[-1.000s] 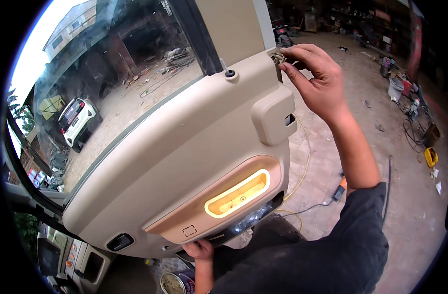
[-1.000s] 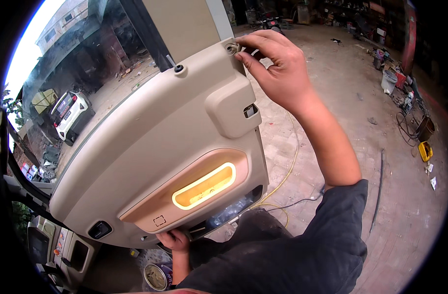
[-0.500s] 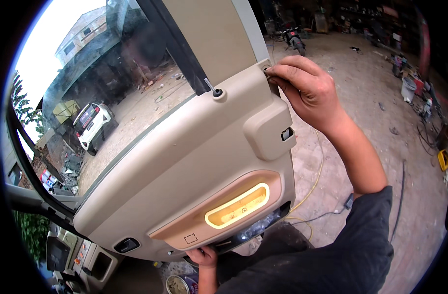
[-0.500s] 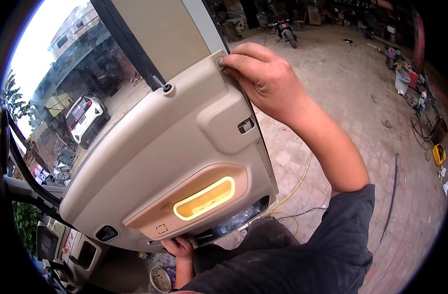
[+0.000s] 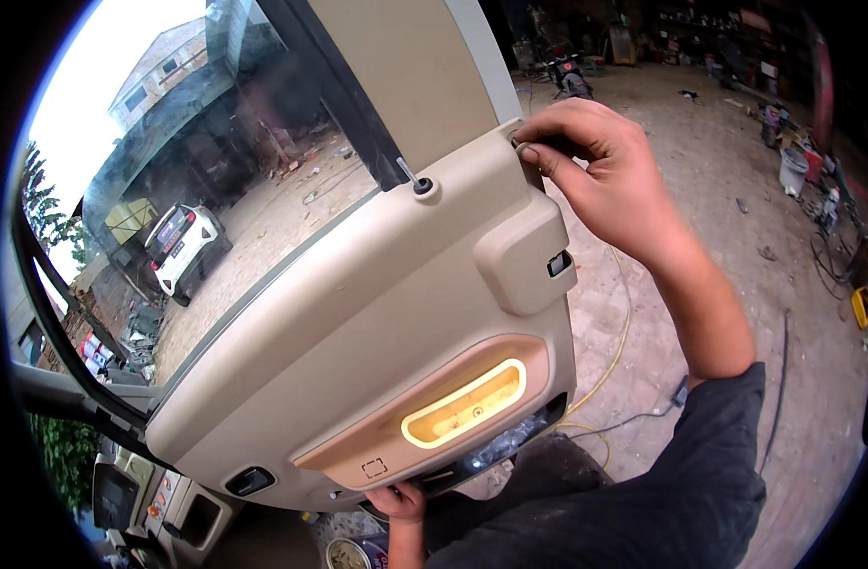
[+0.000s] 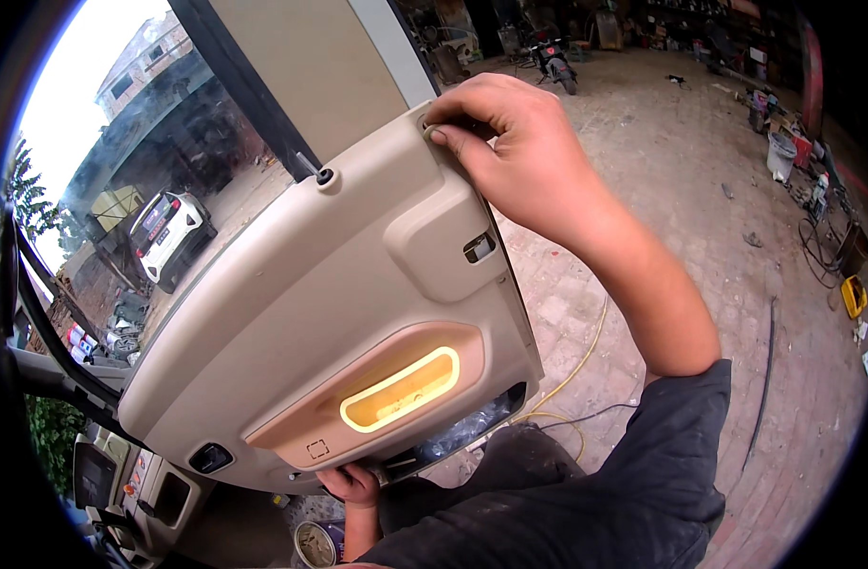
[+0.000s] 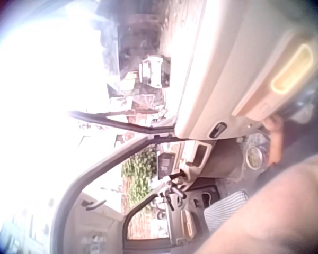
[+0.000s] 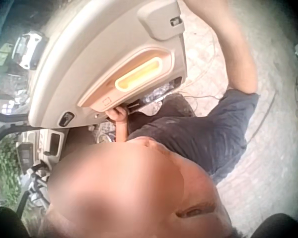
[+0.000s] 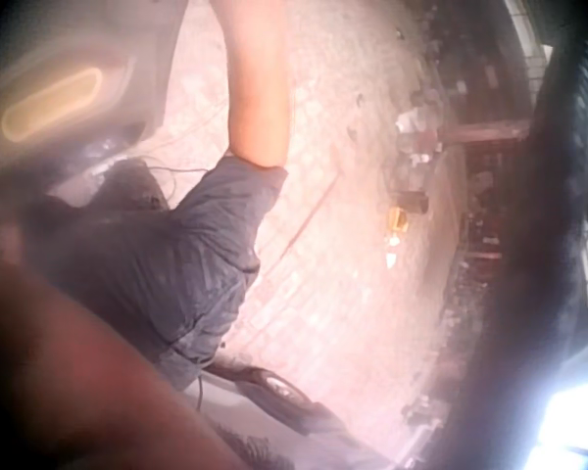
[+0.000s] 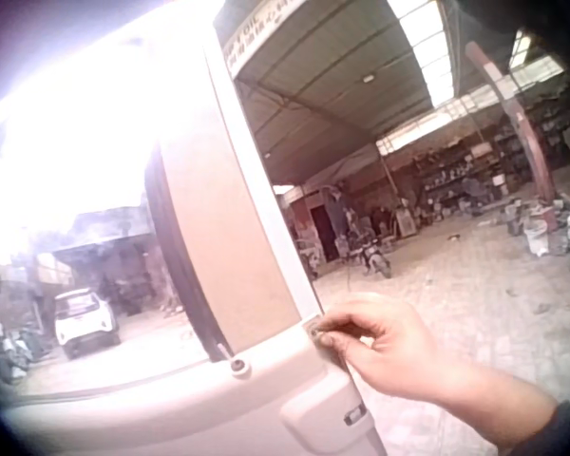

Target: The person installs a beige car door panel onto the driver's side door frame. They align the panel, insert plastic fasteners into the mounting holes, and use a power drill to secure the door handle mechanism. The person repeatedly checks the fit and tightens the fasteners to complete the installation.

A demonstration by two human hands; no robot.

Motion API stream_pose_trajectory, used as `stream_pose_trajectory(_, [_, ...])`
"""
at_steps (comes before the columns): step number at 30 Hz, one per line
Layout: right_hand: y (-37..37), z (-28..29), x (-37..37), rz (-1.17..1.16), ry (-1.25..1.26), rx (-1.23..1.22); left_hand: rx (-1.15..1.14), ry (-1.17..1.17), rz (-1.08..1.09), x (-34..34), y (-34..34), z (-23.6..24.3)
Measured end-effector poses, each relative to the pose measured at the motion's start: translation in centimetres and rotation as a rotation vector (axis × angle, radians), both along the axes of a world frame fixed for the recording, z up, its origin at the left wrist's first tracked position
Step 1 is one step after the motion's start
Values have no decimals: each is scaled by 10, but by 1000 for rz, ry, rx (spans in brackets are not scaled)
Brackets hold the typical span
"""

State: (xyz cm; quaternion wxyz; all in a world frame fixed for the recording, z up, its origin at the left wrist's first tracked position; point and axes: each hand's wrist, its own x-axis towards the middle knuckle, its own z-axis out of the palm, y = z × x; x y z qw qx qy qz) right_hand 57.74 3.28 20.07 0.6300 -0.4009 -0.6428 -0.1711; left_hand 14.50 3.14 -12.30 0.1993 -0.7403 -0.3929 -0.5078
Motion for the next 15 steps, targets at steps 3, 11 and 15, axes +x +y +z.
stream_pose_trajectory(3, [5,-12,2,271,293,-76,-7,11,6,-4,-1,-4])
stream_pose_trajectory(11, [15,-17,9,306,363,-127,-27,-4,-13,-3,-2,-2])
stream_pose_trajectory(15, [8,-16,-7,90,269,-49,-11,4,5,-2,-2,-3])
